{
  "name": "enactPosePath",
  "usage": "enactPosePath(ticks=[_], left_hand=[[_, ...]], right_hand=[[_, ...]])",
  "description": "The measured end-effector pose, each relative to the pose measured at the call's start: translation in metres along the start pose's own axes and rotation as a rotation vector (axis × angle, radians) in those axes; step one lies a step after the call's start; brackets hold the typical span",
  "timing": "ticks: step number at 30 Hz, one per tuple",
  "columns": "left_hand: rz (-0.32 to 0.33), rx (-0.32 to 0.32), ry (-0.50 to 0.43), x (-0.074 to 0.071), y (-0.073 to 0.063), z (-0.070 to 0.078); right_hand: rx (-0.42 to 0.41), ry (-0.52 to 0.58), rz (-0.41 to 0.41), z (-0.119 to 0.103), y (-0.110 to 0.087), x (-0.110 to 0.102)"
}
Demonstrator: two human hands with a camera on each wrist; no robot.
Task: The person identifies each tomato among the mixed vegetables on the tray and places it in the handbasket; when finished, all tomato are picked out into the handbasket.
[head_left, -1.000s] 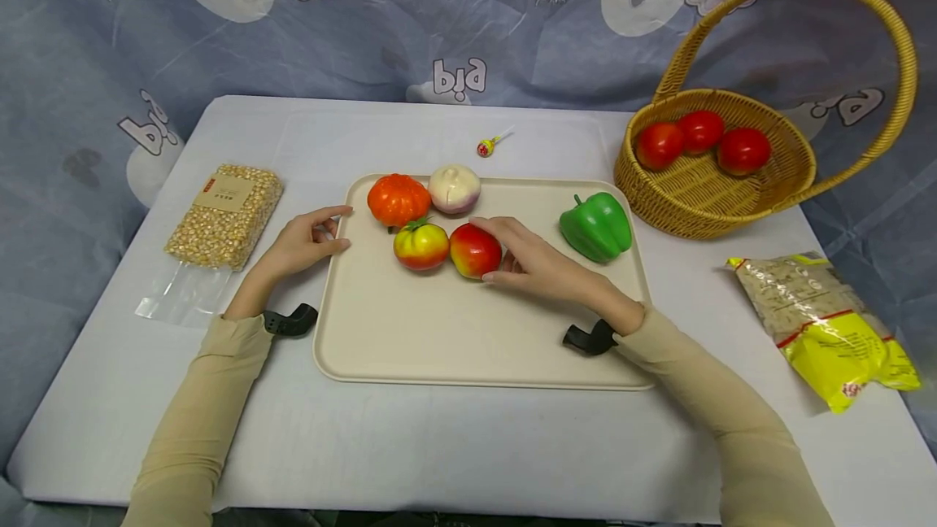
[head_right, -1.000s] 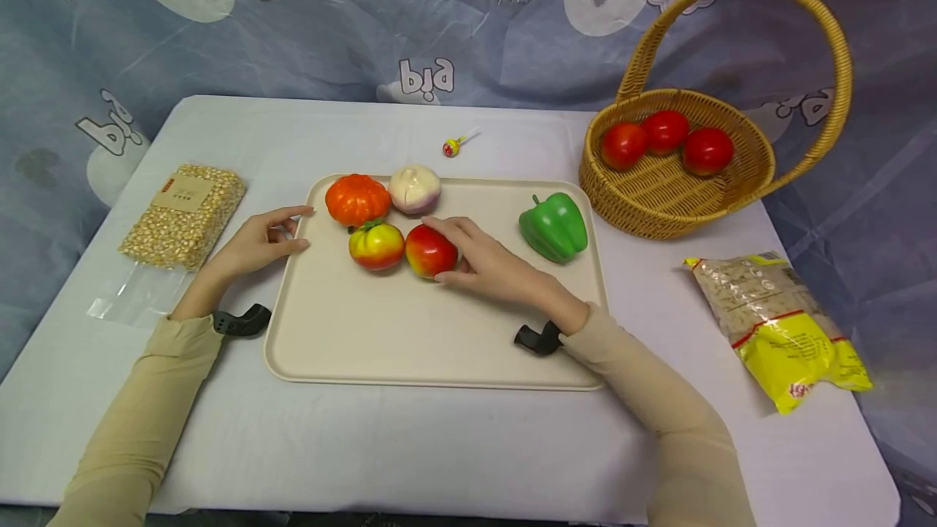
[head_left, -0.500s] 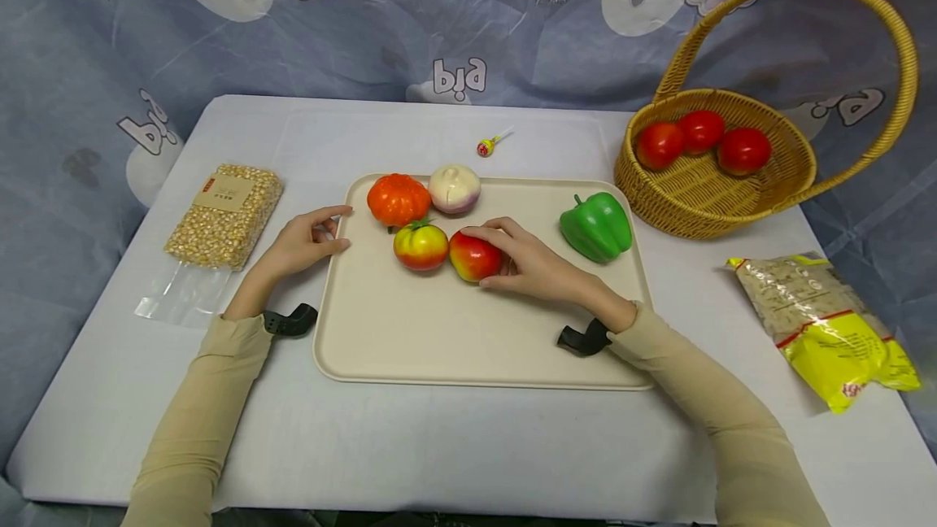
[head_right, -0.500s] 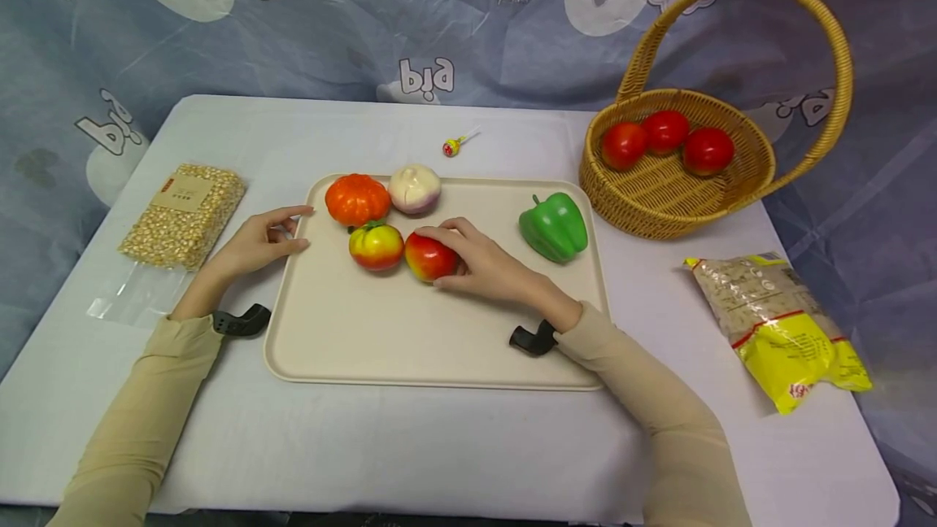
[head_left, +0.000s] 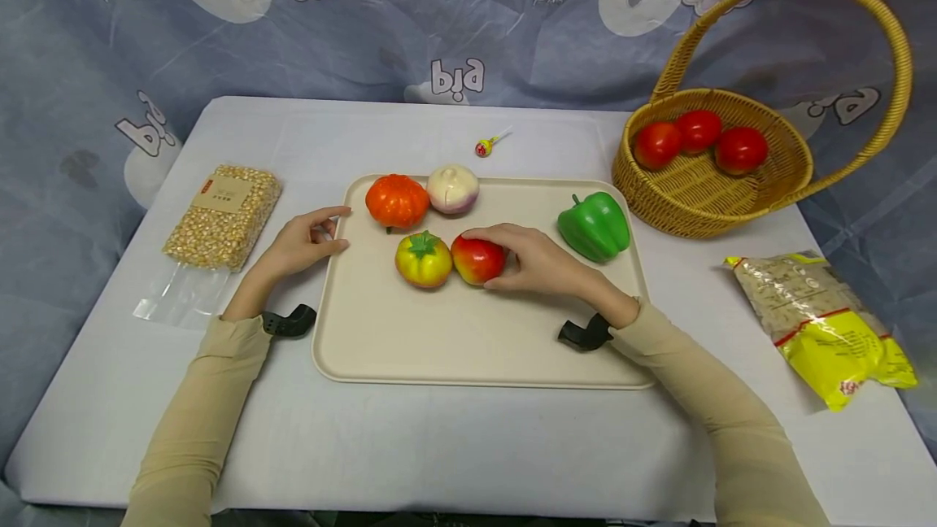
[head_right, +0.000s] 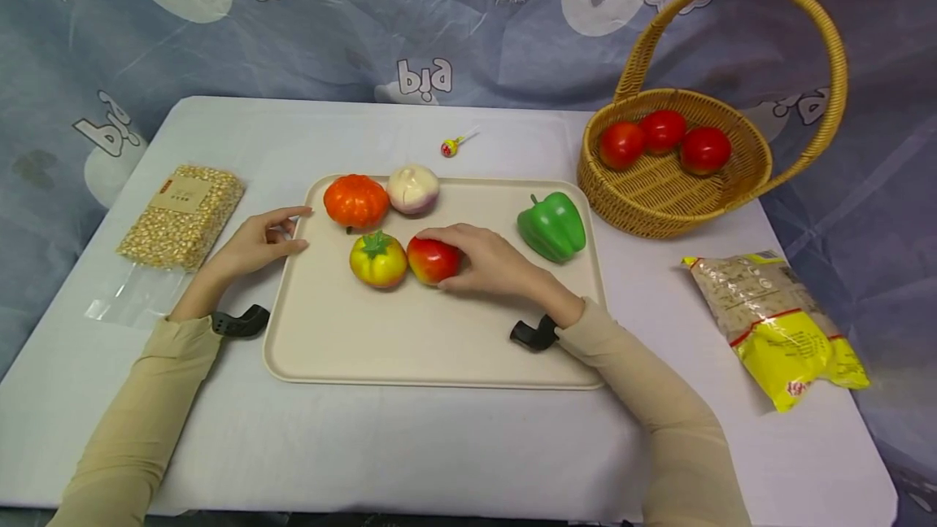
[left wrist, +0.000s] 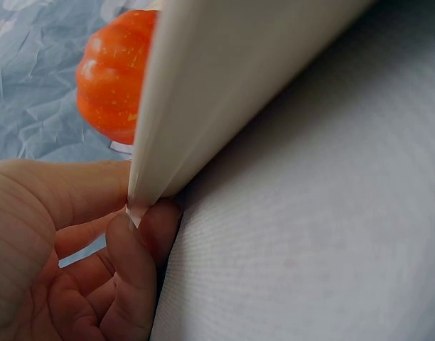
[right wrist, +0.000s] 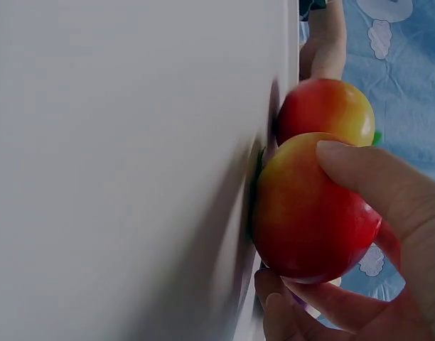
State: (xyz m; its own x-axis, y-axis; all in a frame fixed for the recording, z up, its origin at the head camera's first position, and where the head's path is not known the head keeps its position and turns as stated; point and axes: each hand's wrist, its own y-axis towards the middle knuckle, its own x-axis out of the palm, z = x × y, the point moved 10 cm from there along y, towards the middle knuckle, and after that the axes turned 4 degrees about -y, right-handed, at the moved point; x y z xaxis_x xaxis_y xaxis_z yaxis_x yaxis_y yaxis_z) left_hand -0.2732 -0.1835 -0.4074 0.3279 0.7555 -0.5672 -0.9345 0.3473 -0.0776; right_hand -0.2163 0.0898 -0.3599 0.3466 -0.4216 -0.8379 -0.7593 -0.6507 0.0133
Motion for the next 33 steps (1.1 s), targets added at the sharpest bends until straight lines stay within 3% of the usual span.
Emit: enactPosePath(ticks=[10,27,33], left_hand=[[-0.003,0.009,0.009,0.001,0.001,-0.001],[0.001,0.001,0.022,0.0,0.002,-0.004],[-0.001,0.002,0.037,0.001,0.004,-0.006]], right_hand=[[0.006,-0.028,0.06,0.002,-0.012,-0.012],[-0.068,-0.111,0.297,-0.01,-0.042,-0.067],[-0.051,-0.155,0.38,-0.006,-0.052,-0.088]])
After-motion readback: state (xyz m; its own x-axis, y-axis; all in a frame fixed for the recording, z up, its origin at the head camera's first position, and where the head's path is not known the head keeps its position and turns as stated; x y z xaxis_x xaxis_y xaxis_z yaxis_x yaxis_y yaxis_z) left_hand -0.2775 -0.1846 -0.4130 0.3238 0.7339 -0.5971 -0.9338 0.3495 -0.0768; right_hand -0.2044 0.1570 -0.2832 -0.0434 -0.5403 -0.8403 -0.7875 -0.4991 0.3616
